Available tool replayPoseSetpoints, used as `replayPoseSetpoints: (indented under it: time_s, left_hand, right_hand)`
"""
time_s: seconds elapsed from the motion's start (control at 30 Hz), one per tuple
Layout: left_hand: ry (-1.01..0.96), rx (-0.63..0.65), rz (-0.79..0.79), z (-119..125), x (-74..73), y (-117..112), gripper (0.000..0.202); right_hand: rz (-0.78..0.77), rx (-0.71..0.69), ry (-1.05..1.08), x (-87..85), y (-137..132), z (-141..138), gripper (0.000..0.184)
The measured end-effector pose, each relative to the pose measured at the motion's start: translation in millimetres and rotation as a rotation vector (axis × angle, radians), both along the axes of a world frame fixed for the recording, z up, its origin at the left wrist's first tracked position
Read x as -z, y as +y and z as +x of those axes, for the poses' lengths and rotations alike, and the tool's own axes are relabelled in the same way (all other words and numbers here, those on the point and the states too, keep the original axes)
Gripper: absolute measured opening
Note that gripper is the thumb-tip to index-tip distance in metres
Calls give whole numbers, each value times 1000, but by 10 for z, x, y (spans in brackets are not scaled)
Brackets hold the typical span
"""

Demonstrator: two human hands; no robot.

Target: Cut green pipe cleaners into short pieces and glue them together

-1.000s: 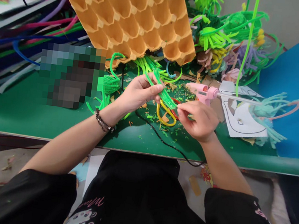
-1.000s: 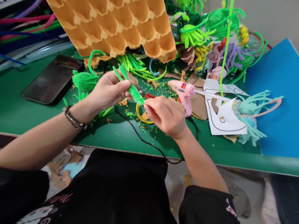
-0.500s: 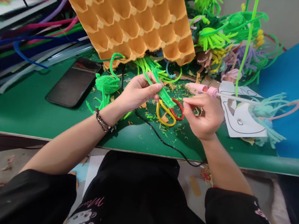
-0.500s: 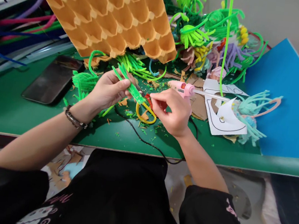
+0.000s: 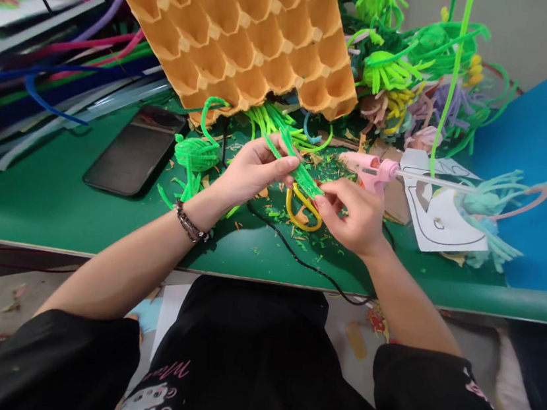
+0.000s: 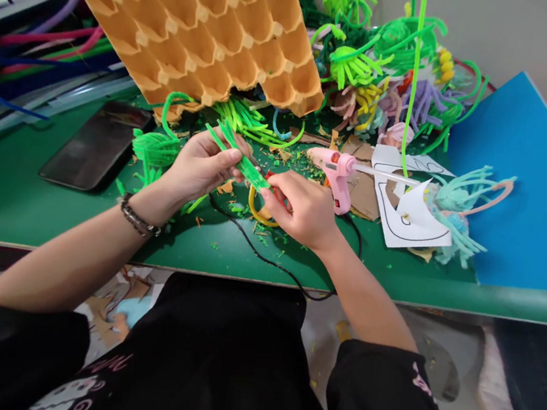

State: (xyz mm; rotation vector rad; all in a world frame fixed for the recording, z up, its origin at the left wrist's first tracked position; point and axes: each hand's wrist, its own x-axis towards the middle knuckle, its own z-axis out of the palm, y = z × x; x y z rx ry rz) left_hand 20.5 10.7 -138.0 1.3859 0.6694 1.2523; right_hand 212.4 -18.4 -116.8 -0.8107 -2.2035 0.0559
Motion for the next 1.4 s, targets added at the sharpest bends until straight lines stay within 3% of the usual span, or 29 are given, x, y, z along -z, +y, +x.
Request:
replayPoseSetpoints:
  time_s: [0.53, 0.8, 1.2, 1.4]
  left_hand:
    - [-56, -26, -108, 33, -47, -17, 31]
    - [-47, -38, -118, 49, -72, -38, 29]
    - [-68, -10, -73, 44, -34, -12, 34]
    - [-25, -9, -50, 46, -27, -14, 33]
  right_hand:
    - [442, 62, -276, -17, 11, 44, 13]
    - [518, 110, -394, -55, -15, 30, 32]
    - [612, 143, -385, -73, 0, 7, 24]
    - [561, 130, -388, -57, -15, 24, 23]
